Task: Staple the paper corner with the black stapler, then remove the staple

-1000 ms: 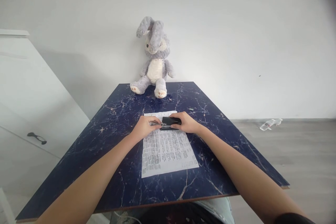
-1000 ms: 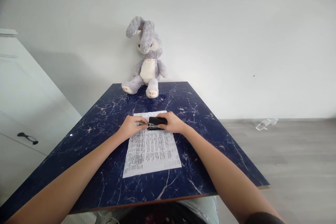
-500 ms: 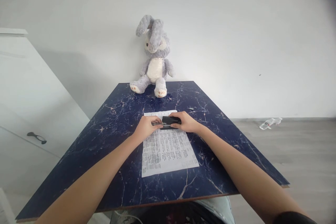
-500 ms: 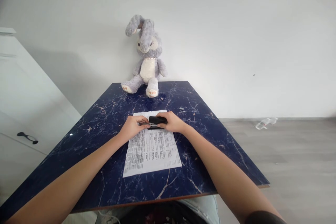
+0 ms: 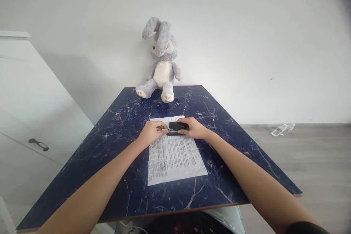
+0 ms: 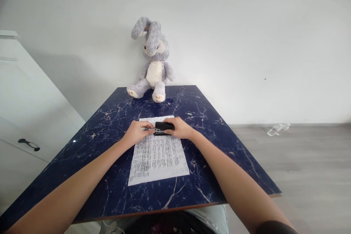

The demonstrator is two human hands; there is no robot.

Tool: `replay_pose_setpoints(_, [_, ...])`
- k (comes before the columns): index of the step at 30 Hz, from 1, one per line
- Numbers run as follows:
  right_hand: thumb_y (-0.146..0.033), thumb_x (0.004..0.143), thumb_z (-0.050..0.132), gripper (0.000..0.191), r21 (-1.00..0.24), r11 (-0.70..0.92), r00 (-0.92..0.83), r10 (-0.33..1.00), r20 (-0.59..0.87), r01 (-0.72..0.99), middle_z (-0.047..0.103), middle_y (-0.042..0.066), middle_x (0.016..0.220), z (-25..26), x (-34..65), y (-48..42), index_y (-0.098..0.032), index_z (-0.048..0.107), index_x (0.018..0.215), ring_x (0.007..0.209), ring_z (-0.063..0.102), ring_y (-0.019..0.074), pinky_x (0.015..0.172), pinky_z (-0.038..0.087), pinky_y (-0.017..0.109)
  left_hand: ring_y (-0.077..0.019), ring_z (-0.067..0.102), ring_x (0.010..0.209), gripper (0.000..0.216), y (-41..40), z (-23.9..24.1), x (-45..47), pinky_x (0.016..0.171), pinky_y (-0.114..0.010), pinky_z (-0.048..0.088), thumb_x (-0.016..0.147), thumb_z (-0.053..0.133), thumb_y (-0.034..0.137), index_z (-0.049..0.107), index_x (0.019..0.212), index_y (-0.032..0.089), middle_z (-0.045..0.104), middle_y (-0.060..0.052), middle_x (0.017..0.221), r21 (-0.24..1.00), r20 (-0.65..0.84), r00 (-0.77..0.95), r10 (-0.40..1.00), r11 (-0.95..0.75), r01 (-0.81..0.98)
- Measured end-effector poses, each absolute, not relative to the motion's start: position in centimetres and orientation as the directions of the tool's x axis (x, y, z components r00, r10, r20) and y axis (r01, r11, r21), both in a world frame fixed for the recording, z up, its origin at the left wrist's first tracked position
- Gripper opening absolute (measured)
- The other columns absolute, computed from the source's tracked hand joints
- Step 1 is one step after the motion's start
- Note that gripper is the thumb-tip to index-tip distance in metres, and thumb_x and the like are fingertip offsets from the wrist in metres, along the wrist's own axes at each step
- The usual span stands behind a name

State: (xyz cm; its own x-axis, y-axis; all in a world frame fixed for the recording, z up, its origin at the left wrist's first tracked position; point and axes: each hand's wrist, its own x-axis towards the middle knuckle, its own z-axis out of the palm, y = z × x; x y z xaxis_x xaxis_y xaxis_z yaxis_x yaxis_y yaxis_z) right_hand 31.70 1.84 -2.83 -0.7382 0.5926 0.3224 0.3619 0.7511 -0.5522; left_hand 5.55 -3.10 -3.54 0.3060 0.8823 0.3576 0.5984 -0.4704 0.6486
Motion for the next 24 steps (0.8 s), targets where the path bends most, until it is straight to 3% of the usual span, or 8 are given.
replay_pose_setpoints(14, [-0.027, 0.09, 0.071, 0.025, -0.547, 0.754, -0.751, 0.585, 0.306, 0.365, 0.074, 0.004, 0.097, -2.77, 31.76, 1.79, -0.02, 0.068, 0.114, 0.08, 0.067, 0.0193, 0.071, 0.046, 0.028, -0.0257, 0.076, 0.094, 0.017, -2.86, -3.31, 4.65, 0.089, -0.038, 0.057, 0.089, 0.07, 0.03, 0.082, 0.101, 0.031, 0.081, -0.001, 0.102, 0.566, 0.288, 0.439, 0.851, -0.521, 0.639])
replay_pose_setpoints(24, [-0.029, 0.09, 0.071, 0.028, -0.547, 0.758, -0.753, 0.579, 0.312, 0.356, 0.074, 0.004, 0.096, -2.84, 31.86, 1.92, -0.02, 0.067, 0.116, 0.079, 0.067, 0.0189, 0.07, 0.045, 0.027, -0.023, 0.075, 0.086, 0.011, -3.25, -2.73, 5.05, 0.085, -0.035, 0.055, 0.088, 0.071, 0.025, 0.08, 0.092, 0.028, 0.08, 0.0, 0.094, 0.487, 0.311, 0.427, 0.849, -0.528, 0.696])
